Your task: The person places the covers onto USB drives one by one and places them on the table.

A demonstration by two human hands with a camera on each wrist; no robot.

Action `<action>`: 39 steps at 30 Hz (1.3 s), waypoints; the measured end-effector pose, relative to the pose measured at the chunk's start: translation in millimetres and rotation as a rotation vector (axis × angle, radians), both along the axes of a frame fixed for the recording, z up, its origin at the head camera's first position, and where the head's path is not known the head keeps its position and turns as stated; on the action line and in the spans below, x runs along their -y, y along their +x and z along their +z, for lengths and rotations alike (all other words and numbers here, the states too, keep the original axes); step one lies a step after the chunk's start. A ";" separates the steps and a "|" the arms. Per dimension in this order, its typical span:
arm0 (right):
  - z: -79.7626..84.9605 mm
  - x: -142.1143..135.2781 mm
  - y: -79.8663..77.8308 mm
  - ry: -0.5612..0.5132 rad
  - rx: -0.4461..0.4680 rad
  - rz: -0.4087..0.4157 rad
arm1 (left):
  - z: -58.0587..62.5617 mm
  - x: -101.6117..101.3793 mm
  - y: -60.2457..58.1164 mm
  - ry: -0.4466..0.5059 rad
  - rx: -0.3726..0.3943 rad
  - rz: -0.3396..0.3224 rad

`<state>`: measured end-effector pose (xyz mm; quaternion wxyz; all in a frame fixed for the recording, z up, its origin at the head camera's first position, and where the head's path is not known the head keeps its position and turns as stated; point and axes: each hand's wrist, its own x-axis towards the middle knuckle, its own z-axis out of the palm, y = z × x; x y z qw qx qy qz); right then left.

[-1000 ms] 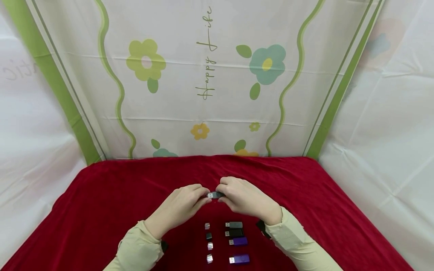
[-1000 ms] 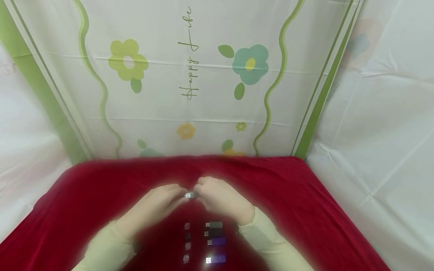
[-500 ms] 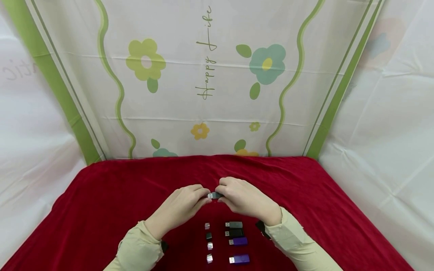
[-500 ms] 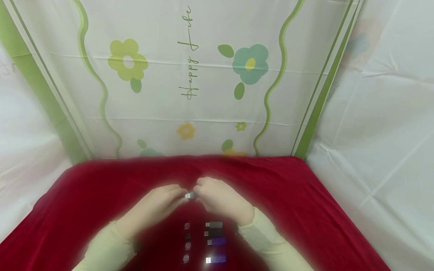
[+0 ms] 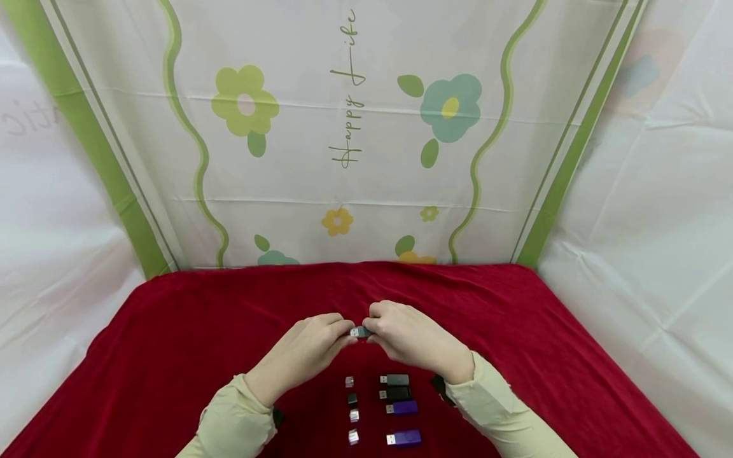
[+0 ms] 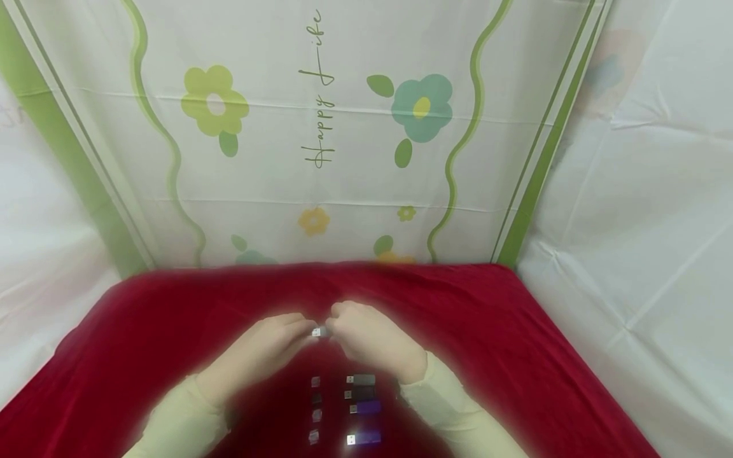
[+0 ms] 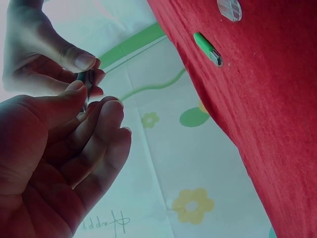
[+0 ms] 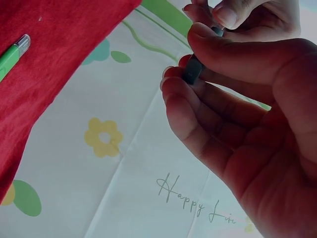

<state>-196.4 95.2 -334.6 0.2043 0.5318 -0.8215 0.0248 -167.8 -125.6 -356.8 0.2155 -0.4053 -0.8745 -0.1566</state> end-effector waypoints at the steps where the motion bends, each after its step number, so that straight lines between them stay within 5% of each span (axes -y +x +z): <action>1: 0.2 -0.7 0.6 0.006 0.014 -0.002 | -0.7 -0.4 0.2 0.000 0.005 -0.003; 15: -19.3 -17.0 -11.5 -0.176 0.251 0.167 | -15.2 0.7 -0.1 0.005 0.099 0.040; 25: -46.7 -29.8 -29.1 -0.048 0.292 -0.071 | -19.3 17.9 -2.9 -0.076 0.131 0.109; 39: -73.6 -27.8 -47.1 0.101 0.195 -0.132 | -33.3 23.4 1.9 -0.120 0.265 0.105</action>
